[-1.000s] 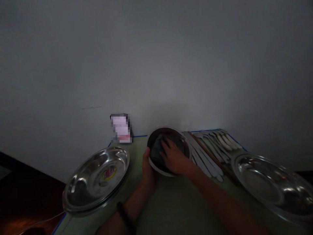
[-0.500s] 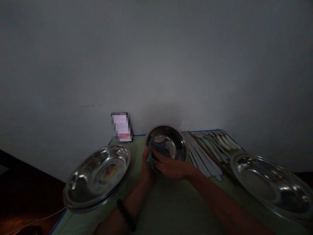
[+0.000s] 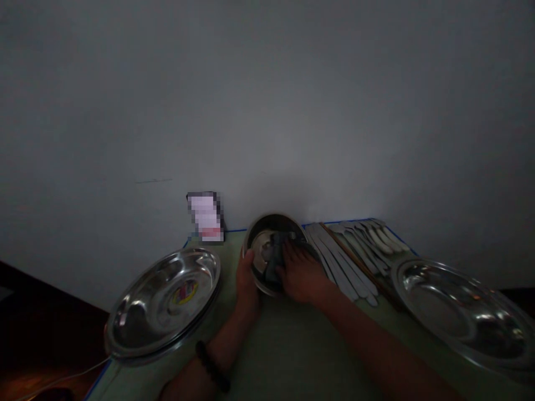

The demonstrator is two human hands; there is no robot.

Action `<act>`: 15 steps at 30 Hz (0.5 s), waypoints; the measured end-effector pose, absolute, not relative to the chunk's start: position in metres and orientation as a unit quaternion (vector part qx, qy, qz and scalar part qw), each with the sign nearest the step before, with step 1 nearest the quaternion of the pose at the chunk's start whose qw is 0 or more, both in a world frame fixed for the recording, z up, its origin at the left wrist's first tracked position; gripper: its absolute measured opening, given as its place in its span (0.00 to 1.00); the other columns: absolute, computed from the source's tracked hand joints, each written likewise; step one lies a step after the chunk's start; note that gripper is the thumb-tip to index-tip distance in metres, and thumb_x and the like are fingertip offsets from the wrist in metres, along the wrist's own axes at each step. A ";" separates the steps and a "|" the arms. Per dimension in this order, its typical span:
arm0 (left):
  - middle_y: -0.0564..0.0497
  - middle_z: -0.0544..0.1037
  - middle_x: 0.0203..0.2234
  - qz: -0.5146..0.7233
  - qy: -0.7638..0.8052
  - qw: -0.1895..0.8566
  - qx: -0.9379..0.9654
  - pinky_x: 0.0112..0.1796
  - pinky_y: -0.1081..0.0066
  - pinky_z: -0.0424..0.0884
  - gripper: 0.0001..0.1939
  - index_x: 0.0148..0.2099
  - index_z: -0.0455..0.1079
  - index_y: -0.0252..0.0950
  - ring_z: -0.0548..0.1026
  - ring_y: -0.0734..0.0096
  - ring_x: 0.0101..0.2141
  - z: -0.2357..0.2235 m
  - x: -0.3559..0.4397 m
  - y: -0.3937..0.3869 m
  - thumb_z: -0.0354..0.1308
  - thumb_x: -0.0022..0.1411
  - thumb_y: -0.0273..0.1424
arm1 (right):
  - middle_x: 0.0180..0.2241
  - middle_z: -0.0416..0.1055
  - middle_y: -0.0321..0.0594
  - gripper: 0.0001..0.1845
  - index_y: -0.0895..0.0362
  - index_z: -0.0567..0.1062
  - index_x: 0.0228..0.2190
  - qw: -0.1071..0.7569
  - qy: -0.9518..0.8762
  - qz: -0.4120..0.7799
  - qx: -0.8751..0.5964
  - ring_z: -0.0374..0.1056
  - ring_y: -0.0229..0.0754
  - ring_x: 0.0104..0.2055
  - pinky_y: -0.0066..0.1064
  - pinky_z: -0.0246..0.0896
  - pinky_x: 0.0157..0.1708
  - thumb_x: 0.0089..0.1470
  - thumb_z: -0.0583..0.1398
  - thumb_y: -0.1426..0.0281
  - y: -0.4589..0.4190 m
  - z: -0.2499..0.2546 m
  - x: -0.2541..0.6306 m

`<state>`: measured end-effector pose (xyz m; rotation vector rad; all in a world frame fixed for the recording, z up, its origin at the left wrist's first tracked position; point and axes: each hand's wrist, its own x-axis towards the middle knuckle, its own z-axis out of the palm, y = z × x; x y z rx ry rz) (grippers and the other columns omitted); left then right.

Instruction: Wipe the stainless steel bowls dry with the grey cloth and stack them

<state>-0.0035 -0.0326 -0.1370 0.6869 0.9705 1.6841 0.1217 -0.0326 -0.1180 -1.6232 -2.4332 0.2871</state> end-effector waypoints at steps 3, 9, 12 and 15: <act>0.45 0.82 0.42 0.681 0.380 0.583 0.228 0.58 0.61 0.62 0.19 0.43 0.77 0.32 0.73 0.56 0.53 -0.130 0.003 -0.037 0.57 0.57 0.40 | 0.67 0.38 0.59 0.33 0.75 0.48 0.63 0.144 -0.829 0.063 -0.537 0.42 0.57 0.68 0.48 0.43 0.65 0.63 0.45 0.67 -0.026 -0.123 0.115; 0.47 0.83 0.41 0.671 0.355 0.625 0.180 0.58 0.64 0.62 0.15 0.38 0.78 0.35 0.72 0.60 0.54 -0.121 0.007 -0.038 0.53 0.59 0.37 | 0.67 0.37 0.63 0.33 0.75 0.48 0.63 0.197 -0.856 0.121 -0.462 0.33 0.57 0.69 0.51 0.41 0.65 0.64 0.45 0.65 -0.018 -0.130 0.101; 0.47 0.83 0.37 0.666 0.367 0.621 0.190 0.57 0.62 0.62 0.15 0.37 0.78 0.35 0.74 0.59 0.52 -0.124 0.003 -0.033 0.54 0.57 0.39 | 0.67 0.42 0.60 0.29 0.72 0.53 0.62 0.174 -0.897 0.163 -0.371 0.31 0.54 0.69 0.52 0.37 0.66 0.65 0.44 0.68 -0.018 -0.124 0.101; 0.49 0.83 0.30 0.665 0.380 0.603 0.221 0.55 0.62 0.65 0.16 0.35 0.78 0.36 0.76 0.58 0.48 -0.127 -0.003 -0.029 0.55 0.56 0.41 | 0.67 0.43 0.59 0.27 0.72 0.55 0.61 0.158 -0.918 0.221 -0.290 0.30 0.48 0.70 0.47 0.33 0.67 0.65 0.43 0.71 -0.025 -0.111 0.102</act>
